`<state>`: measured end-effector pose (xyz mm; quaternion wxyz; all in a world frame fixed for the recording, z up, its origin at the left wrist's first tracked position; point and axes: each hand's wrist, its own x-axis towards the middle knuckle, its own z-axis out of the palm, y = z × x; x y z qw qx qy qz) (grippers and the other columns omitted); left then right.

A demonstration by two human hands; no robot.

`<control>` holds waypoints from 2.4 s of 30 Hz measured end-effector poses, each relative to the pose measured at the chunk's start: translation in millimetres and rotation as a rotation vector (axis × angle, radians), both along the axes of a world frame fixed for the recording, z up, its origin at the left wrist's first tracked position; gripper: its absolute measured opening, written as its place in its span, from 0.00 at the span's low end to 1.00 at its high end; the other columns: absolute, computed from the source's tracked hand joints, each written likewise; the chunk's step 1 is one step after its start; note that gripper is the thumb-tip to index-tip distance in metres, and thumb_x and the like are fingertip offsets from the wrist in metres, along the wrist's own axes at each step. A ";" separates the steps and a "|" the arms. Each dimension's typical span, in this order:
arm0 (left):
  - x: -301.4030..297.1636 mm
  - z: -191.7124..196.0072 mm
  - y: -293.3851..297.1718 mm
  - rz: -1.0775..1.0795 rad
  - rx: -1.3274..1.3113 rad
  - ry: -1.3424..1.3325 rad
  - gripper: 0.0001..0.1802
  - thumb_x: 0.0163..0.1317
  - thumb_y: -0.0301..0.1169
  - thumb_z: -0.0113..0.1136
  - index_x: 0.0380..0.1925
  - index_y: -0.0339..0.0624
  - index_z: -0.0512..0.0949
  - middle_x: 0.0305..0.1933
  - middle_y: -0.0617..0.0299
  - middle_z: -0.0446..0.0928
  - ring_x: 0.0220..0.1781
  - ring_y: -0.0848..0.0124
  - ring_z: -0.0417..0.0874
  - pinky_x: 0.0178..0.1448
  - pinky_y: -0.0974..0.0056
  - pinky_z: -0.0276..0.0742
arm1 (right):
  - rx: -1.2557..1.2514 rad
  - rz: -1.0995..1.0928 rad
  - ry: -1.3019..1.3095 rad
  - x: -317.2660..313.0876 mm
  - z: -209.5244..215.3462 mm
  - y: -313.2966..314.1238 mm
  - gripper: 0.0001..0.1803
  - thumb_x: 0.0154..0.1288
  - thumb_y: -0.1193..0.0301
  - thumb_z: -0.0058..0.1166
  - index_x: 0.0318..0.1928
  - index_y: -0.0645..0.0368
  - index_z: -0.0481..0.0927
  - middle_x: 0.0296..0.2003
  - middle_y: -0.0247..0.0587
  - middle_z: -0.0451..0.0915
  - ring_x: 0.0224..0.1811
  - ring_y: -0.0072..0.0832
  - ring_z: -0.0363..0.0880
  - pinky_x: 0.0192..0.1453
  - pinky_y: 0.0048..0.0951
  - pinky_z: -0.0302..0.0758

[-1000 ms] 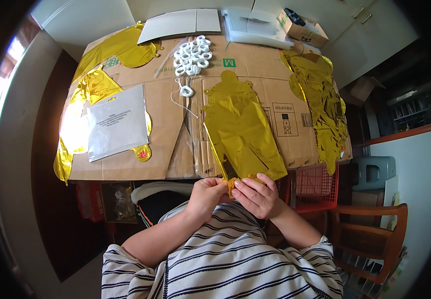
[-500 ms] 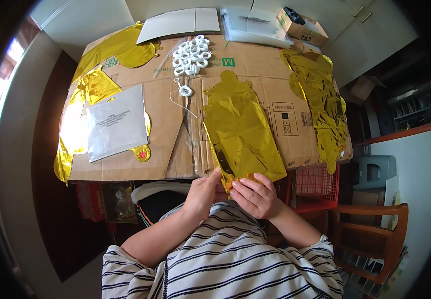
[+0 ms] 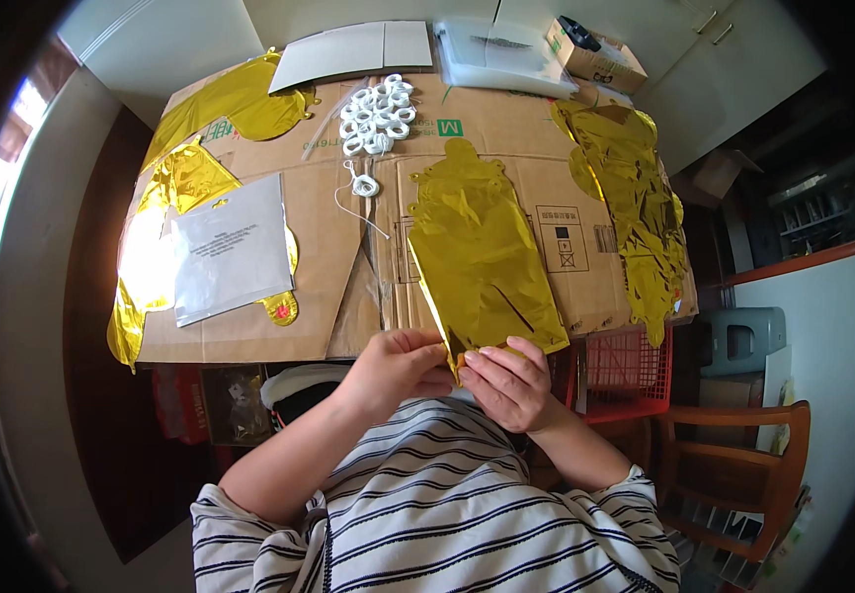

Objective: Folding gold foil packaging materials by hand.

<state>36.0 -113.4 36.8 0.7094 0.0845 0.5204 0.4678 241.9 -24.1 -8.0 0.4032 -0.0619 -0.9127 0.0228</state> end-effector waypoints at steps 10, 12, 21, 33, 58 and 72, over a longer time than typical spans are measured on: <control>-19.4 11.1 40.7 -0.145 0.102 0.292 0.21 0.73 0.26 0.61 0.62 0.33 0.72 0.46 0.55 0.86 0.43 0.68 0.91 0.49 0.66 0.90 | 0.039 0.009 -0.014 -6.0 -1.5 5.3 0.13 0.67 0.68 0.62 0.51 0.51 0.88 0.54 0.35 0.86 0.56 0.30 0.82 0.69 0.42 0.71; -19.0 9.7 42.7 -0.130 0.125 0.299 0.21 0.73 0.24 0.60 0.63 0.32 0.71 0.47 0.54 0.86 0.43 0.68 0.91 0.47 0.66 0.90 | 0.051 -0.002 -0.043 -6.0 -2.7 6.7 0.13 0.67 0.68 0.62 0.51 0.52 0.88 0.54 0.35 0.86 0.56 0.30 0.82 0.70 0.43 0.70; -35.2 9.0 23.7 -0.118 0.584 1.361 0.18 0.68 0.22 0.61 0.58 0.37 0.79 0.51 0.54 0.86 0.52 0.55 0.88 0.53 0.54 0.84 | 0.018 -0.080 -0.049 -16.2 -17.8 4.9 0.13 0.67 0.69 0.59 0.50 0.53 0.89 0.55 0.37 0.85 0.57 0.31 0.80 0.69 0.43 0.70; -43.9 -19.7 21.9 -0.418 1.312 1.699 0.18 0.48 0.26 0.69 0.43 0.39 0.86 0.52 0.56 0.81 0.58 0.58 0.82 0.61 0.51 0.78 | -0.074 0.005 -0.139 -11.0 -16.2 11.2 0.19 0.68 0.64 0.59 0.56 0.56 0.85 0.58 0.42 0.82 0.62 0.36 0.78 0.70 0.44 0.71; 11.5 -14.3 -32.6 -0.006 0.411 1.515 0.20 0.62 0.31 0.74 0.49 0.40 0.76 0.28 0.58 0.83 0.27 0.65 0.88 0.32 0.64 0.82 | -0.576 -0.339 0.069 63.8 1.0 17.6 0.08 0.69 0.70 0.61 0.40 0.63 0.82 0.38 0.45 0.83 0.35 0.36 0.82 0.41 0.34 0.80; 11.7 -26.5 -44.9 0.215 0.229 0.598 0.18 0.69 0.24 0.68 0.54 0.32 0.73 0.39 0.57 0.86 0.41 0.75 0.87 0.46 0.69 0.84 | -2.063 -0.115 0.082 59.4 0.2 8.8 0.13 0.77 0.67 0.55 0.45 0.67 0.84 0.39 0.53 0.89 0.37 0.33 0.90 0.44 0.31 0.86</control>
